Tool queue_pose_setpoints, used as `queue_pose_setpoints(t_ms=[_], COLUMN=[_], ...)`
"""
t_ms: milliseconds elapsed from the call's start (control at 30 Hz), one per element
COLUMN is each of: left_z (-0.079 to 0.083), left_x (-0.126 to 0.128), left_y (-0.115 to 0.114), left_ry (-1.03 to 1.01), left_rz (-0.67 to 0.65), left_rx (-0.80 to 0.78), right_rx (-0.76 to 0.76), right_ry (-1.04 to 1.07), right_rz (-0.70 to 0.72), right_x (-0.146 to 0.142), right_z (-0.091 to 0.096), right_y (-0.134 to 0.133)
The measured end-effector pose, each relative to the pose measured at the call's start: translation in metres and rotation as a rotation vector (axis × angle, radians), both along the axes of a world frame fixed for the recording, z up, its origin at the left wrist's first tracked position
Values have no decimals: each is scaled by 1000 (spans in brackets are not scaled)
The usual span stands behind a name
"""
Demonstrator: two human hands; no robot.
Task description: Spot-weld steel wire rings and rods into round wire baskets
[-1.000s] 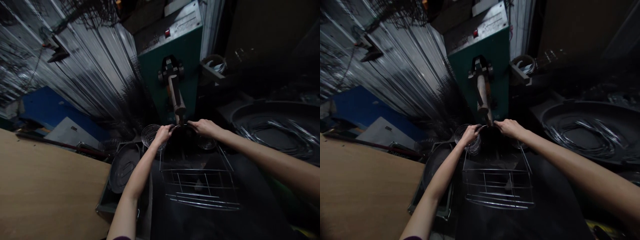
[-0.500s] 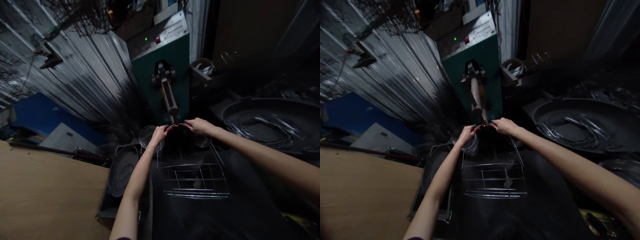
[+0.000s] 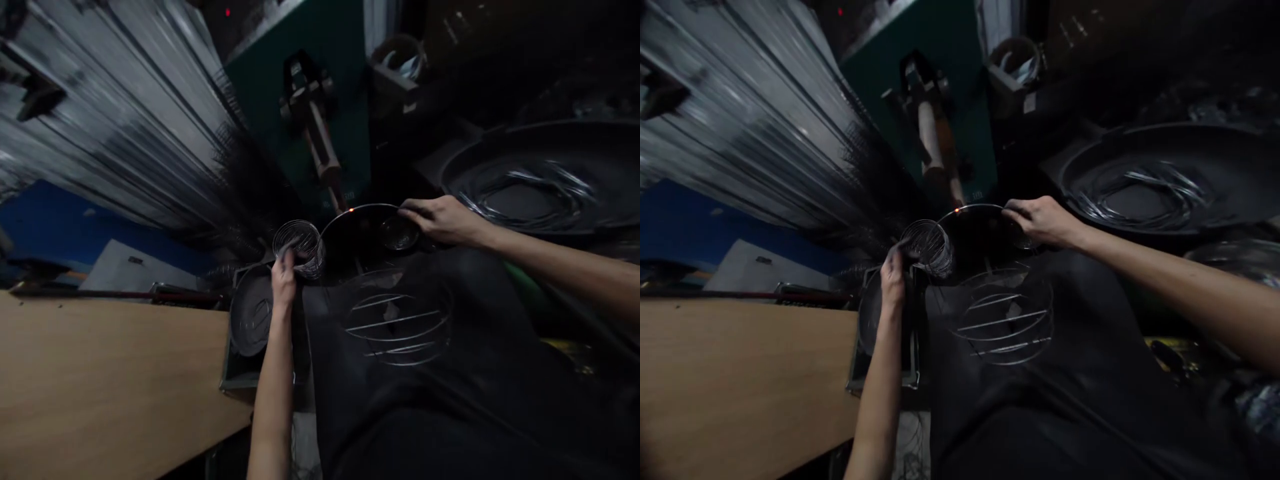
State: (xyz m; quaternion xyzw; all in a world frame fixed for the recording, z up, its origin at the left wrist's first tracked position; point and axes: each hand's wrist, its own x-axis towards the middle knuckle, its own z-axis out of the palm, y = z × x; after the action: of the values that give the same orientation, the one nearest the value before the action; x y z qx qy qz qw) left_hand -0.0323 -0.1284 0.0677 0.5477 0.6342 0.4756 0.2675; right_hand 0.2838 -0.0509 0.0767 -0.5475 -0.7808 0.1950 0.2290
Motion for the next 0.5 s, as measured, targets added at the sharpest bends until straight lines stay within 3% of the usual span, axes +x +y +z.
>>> queue_pose_setpoints(t_ms=[67, 100, 167, 233, 367, 433, 500], left_z=[-29, -46, -77, -95, -90, -82, -77], left_x=[-1, 4, 25, 53, 89, 88, 80], left_y=[-36, -50, -68, -70, -45, -35, -32], left_ry=[-266, -417, -764, -1062, -1295, -1267, -1136], left_rz=[204, 213, 95, 0, 220, 294, 282], left_rx=[-197, -360, -634, -703, -426, -341, -356], right_rx=[21, 33, 63, 83, 55, -29, -150], right_ry=[46, 73, 126, 171, 358, 507, 614], right_rz=[-69, -100, -139, -144, -113, -93, -41], right_x=[13, 19, 28, 33, 38, 45, 53], right_z=[4, 4, 3, -4, -24, -36, -48], right_y=[-7, -10, -15, -18, -21, -22, -22])
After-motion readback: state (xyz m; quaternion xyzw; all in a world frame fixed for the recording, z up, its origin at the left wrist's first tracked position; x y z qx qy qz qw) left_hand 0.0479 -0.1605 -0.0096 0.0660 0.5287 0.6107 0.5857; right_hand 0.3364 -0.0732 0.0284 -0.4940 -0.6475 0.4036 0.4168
